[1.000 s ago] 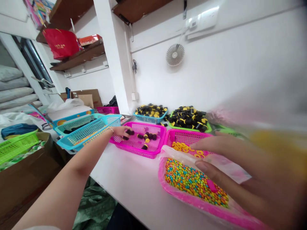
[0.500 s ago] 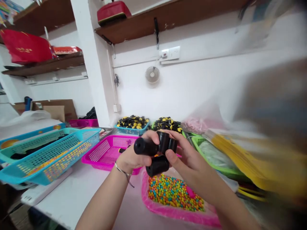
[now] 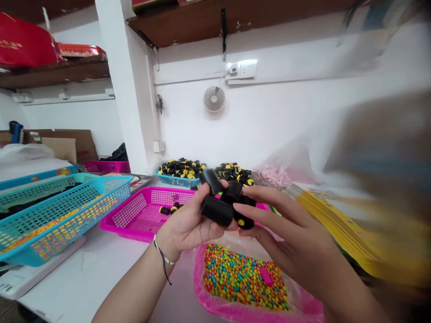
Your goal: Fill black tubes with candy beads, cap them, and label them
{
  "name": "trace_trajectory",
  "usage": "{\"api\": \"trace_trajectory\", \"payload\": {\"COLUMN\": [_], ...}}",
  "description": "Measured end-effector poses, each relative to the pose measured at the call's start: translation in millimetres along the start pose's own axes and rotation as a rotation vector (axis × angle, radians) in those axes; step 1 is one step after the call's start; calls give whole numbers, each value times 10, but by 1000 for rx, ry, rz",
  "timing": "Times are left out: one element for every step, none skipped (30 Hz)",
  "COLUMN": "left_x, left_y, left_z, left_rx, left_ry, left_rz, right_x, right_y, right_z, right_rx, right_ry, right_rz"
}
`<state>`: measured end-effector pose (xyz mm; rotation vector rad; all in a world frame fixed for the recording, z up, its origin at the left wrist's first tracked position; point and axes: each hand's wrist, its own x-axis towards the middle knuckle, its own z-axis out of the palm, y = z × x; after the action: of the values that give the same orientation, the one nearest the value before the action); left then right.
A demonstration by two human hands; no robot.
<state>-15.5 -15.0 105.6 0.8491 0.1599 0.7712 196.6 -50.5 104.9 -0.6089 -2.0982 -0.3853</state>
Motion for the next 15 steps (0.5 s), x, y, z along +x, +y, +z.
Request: {"api": "trace_trajectory", "payload": {"left_x": [6, 12, 16, 19, 22, 23, 24, 22, 19, 11, 0, -15, -34, -57, -81], "left_y": [7, 14, 20, 23, 23, 18, 8, -4, -17, -29, -37, -39, -35, -25, -10], "left_z": [19, 35, 44, 46, 38, 23, 1, -23, -46, -62, -68, -65, -51, -29, -2], "left_rx": [-36, -65, -85, -92, -86, -67, -33, 20, 99, 204, 346, 514, 690, 852, 980], "left_ry": [22, 41, 53, 55, 44, 22, -10, -48, -85, -117, -140, -146, -134, -109, -83], "left_rz": [-2, -2, 3, 12, 28, 45, 60, 78, 99, 125, 155, 195, 243, 292, 329], "right_x": [9, 18, 25, 29, 29, 25, 18, 11, 4, 0, 2, 9, 22, 39, 58], "right_y": [-5, -12, -19, -25, -29, -30, -29, -25, -23, -23, -29, -41, -58, -77, -95], "right_z": [-2, -2, 0, 4, 11, 22, 37, 56, 78, 101, 122, 140, 151, 156, 153], "right_rx": [-15, -19, -4, 41, 115, 214, 328, 445, 555, 650, 723, 764, 768, 744, 705], "right_ry": [11, 32, 75, 138, 216, 306, 388, 431, 416, 344, 240, 128, 29, -42, -88], "right_rz": [-19, -14, 18, 80, 173, 286, 404, 507, 593, 664, 714, 741, 743, 717, 665]}}
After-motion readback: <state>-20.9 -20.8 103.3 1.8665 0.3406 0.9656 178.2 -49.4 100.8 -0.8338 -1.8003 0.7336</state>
